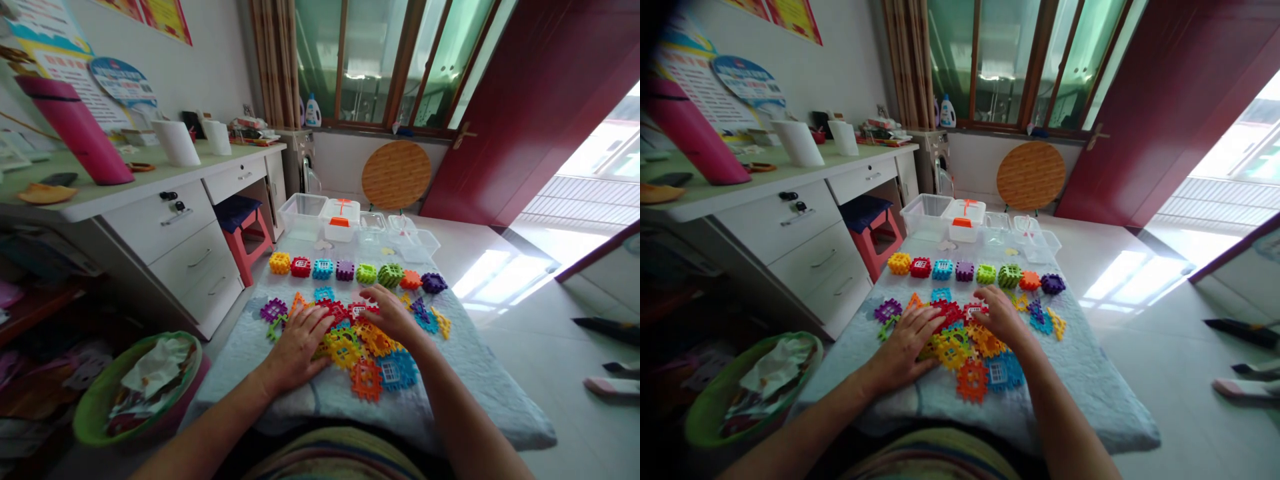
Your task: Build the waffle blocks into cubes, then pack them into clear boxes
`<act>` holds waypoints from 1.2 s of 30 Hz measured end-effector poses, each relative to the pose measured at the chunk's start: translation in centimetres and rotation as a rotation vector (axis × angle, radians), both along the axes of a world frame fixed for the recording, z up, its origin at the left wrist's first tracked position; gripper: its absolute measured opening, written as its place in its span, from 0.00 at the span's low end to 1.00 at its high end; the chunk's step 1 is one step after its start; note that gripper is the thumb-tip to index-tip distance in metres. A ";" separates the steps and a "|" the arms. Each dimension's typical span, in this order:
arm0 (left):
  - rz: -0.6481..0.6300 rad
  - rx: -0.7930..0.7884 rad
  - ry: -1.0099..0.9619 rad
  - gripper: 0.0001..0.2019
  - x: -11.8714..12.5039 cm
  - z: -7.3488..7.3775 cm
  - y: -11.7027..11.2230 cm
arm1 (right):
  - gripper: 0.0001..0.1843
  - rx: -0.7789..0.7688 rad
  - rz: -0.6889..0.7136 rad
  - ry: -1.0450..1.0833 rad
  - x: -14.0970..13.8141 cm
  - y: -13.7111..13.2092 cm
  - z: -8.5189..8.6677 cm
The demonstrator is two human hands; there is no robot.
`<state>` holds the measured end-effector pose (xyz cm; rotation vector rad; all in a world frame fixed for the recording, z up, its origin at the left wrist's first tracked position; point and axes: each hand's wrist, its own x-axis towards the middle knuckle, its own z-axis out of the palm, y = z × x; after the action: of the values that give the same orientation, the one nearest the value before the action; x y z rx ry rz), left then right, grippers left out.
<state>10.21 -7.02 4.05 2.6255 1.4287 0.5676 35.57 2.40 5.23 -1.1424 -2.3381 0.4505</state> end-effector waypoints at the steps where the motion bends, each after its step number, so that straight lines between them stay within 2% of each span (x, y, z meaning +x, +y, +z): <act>1: 0.003 0.010 0.002 0.33 -0.1 0.0 0.1 | 0.14 -0.007 -0.018 -0.002 0.5 0.0 0.1; 4: 0.012 0.032 0.005 0.31 -0.4 -0.2 0.4 | 0.17 -0.025 -0.050 -0.079 1.1 -0.1 0.5; 7: 0.052 0.066 -0.007 0.30 -0.7 -0.5 0.8 | 0.23 -0.049 -0.065 -0.182 0.6 -0.2 0.4; 10: 0.100 0.094 -0.040 0.28 -0.9 -0.4 1.1 | 0.22 -0.068 -0.064 -0.235 -0.2 -0.2 0.0; 15: 0.135 0.037 -0.150 0.26 -1.2 0.6 2.0 | 0.24 -0.053 -0.057 -0.136 -0.2 0.2 -0.7; 19: 0.162 -0.007 -0.215 0.27 -1.3 2.0 4.2 | 0.27 -0.046 -0.035 0.011 0.6 0.3 -0.9; 23: 0.189 -0.115 -0.071 0.21 -0.7 2.8 7.2 | 0.23 -0.076 -0.093 0.120 2.1 0.1 -0.7; 28: 0.178 -0.266 0.148 0.23 0.4 3.0 9.6 | 0.15 -0.083 -0.186 0.113 4.0 -0.2 -1.0; 32: 0.199 -0.310 0.145 0.23 0.6 3.3 10.0 | 0.12 -0.032 -0.213 0.104 4.2 -0.3 -2.1; 36: 0.141 -0.308 0.009 0.09 0.8 4.3 9.9 | 0.12 -0.018 -0.238 0.157 4.1 -0.2 -2.8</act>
<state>10.98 2.87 8.37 2.3066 1.5712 0.3176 39.70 2.17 2.44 -1.3248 -2.0375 0.4570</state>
